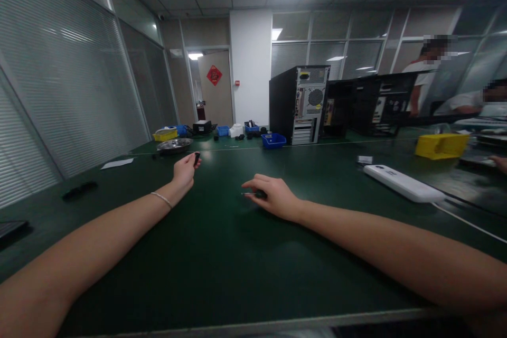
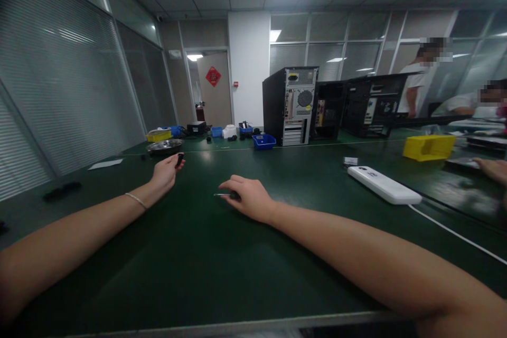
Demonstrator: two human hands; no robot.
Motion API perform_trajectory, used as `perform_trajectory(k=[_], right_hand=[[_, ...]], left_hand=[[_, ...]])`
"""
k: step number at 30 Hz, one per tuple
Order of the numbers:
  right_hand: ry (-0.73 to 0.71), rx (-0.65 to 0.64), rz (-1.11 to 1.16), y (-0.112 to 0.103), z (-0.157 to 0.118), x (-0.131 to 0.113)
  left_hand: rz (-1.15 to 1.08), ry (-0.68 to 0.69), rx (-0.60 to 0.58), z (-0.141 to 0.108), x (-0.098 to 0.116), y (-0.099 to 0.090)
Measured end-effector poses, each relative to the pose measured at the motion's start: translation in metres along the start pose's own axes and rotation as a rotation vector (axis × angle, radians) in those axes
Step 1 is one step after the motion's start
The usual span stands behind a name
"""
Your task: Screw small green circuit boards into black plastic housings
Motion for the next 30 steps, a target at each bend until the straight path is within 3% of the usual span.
perform_trajectory(k=[5, 13, 15, 25, 30], right_hand=[[-0.021, -0.024, 0.001, 0.003, 0.000, -0.003], [0.112, 0.031, 0.009, -0.002, 0.000, 0.012], [0.158, 0.052, 0.019, -0.003, -0.001, 0.018], [0.231, 0.030, 0.009, 0.002, -0.002, 0.030], [0.216, 0.024, 0.010, 0.006, -0.001, 0.032]], left_hand=[[0.043, -0.048, -0.123, -0.016, 0.000, 0.020], [0.128, -0.241, -0.675, -0.102, -0.010, 0.087], [0.157, -0.271, -0.775, -0.120, -0.012, 0.096], [0.288, -0.218, -0.901, -0.138, -0.019, 0.105], [0.317, -0.134, -0.924, -0.149, -0.010, 0.109]])
Point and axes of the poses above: each hand's wrist, its own z-axis towards the middle knuckle, its own y-axis out of the palm, x = y × z, the point moved 9 cm from there along z, towards the middle knuckle, and after that the axes turned 8 degrees about -y, right-handed, at the moved point
